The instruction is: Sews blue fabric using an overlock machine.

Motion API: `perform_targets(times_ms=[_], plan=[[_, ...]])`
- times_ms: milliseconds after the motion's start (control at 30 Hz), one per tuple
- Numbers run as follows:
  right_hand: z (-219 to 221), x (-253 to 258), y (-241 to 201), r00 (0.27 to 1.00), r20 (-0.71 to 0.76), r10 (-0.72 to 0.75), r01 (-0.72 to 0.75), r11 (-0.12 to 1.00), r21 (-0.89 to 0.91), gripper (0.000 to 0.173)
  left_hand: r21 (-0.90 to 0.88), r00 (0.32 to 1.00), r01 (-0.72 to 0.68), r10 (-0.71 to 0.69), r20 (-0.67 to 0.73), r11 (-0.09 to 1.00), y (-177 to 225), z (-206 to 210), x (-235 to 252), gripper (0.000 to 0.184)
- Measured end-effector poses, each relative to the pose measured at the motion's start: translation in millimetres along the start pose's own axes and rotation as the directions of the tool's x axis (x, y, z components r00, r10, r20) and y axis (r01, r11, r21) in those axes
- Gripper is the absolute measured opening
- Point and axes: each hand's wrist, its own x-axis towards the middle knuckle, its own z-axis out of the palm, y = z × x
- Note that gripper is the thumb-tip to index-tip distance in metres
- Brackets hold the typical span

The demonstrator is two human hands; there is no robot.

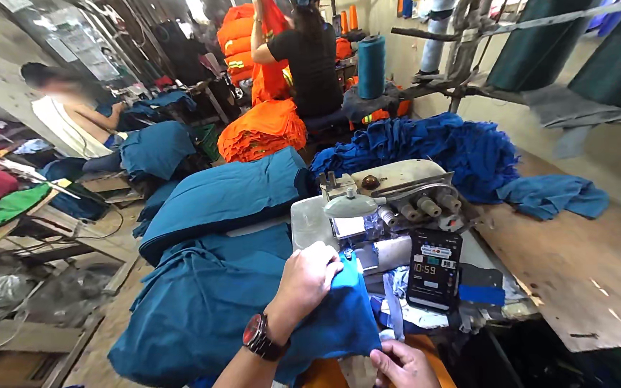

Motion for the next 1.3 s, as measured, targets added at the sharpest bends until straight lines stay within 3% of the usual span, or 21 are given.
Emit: perform_targets(times_ms=[133,200,300,467,600,800,1033,1300], plan=[[-0.3,0.7,0.3,1.0,0.003,-0.019,0.019,1.0,0.002,0.015,-0.229,0.969,-0.197,0.154,-0.194,0.953,9.1,0.5,-4.2,0.016],[-1.8,0.4,2.2,1.0,0.012,-0.024,0.024,1.0,-0.004,0.015,-0.159,0.944,-0.254,0.208,-0.257,0.954,9.1,4.8,-1.7,0.016],[-1.6,-0.1,2.7,1.0,0.015,-0.018,0.019,0.999,-0.041,0.017,0.027,0.958,-0.142,0.145,-0.247,0.989,-6.6,18.9,4.2,0.015],[-0.3,0.1,0.9,1.0,-0.011,0.006,-0.006,1.0,-0.017,0.017,-0.028,0.928,-0.205,0.185,-0.324,0.978,2.1,15.2,5.0,0.016],[-1.6,1.3,3.4,1.0,0.0,0.001,-0.001,0.999,-0.032,0.016,-0.017,0.981,-0.072,0.068,-0.179,0.997,-9.1,17.1,7.7,0.017],[-1.5,0.0,7.3,1.0,-0.016,0.004,-0.004,1.0,-0.022,0.014,-0.069,0.996,-0.046,0.041,-0.076,0.997,-11.2,10.0,9.0,0.018],[-5.0,-6.6,10.7,0.999,-0.026,-0.019,0.019,1.0,-0.011,0.01,-0.035,0.997,-0.071,0.07,-0.033,0.997,-11.3,4.4,7.2,0.02],[-5.8,-8.7,18.4,0.999,-0.022,-0.025,0.026,0.999,0.047,0.011,-0.158,0.998,0.05,-0.053,-0.017,0.986,-8.1,3.7,10.2,0.011]])
